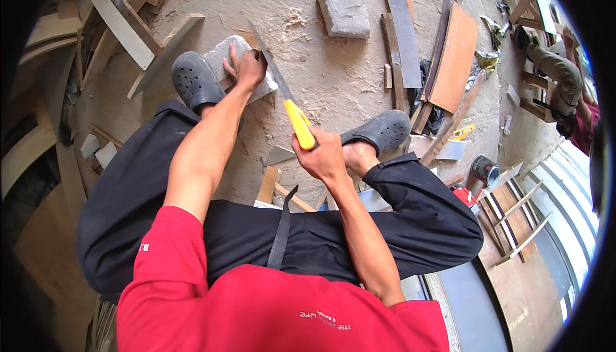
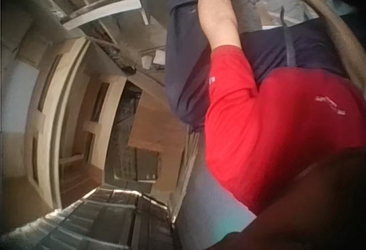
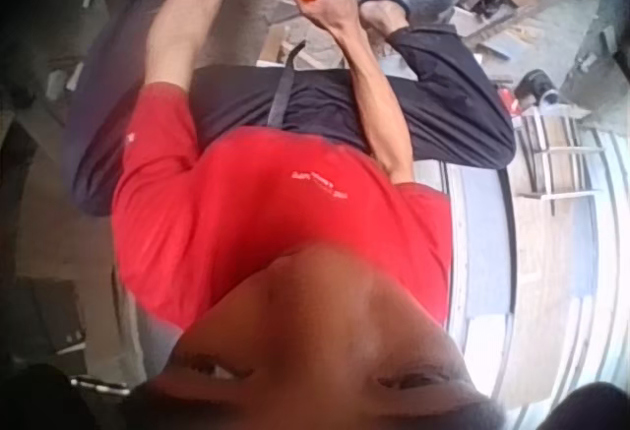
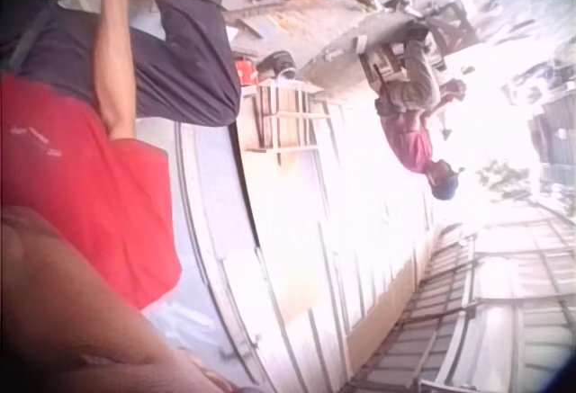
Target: The person sits on the floor and uses a hand saw to cut a small piece of wood clamped between two concrete blocks. They periodically pause to inspect the cut and adjust the wood's position before resuming sawing.
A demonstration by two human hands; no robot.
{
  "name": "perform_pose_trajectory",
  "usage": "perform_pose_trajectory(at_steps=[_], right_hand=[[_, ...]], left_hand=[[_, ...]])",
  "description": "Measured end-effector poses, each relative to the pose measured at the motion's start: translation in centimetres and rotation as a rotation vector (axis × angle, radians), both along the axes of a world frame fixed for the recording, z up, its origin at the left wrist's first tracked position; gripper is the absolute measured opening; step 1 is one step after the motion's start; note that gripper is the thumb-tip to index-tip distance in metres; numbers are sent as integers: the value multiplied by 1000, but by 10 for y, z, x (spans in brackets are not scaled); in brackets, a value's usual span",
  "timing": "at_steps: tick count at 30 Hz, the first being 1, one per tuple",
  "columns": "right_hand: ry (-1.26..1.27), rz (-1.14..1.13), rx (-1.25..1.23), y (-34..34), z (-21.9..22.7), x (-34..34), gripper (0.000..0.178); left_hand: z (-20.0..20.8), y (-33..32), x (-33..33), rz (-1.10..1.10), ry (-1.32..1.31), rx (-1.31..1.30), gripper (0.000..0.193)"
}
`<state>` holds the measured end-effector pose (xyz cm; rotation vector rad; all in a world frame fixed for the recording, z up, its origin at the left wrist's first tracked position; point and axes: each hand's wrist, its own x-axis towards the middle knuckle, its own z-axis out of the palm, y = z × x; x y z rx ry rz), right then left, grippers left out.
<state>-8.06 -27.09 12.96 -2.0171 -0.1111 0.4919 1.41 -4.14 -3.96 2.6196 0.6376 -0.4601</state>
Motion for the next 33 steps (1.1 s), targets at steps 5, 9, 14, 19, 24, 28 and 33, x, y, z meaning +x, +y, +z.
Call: perform_pose_trajectory(at_steps=[5, 9, 14, 19, 24, 28, 33], right_hand=[[-26, -6, 35, -13, 11, -10, 16], [-43, 13, -35, 9, -4, 8, 17], [59, -9, -1, -7, 12, -2, 22], [46, -2, -13, 5, 7, 14, 19], [-5, -24, 18, -3, -1, 8, 18], [57, -33, 30, 1, 6, 19, 17], [63, -11, 28, -10, 15, 9, 18]], left_hand=[[-7, 2, -4, 1, -2, 55, 56], [-6, 1, -2, -34, -37, 33, 53], [-6, 3, -1, 1, 5, 37, 50], [6, -1, 2, -10, 49, 34, 37], [9, -4, 2, -7, 64, 41, 38], [0, -1, -1, 4, 3, 31, 48], [-3, 1, -5, -25, 18, 74, 47]])
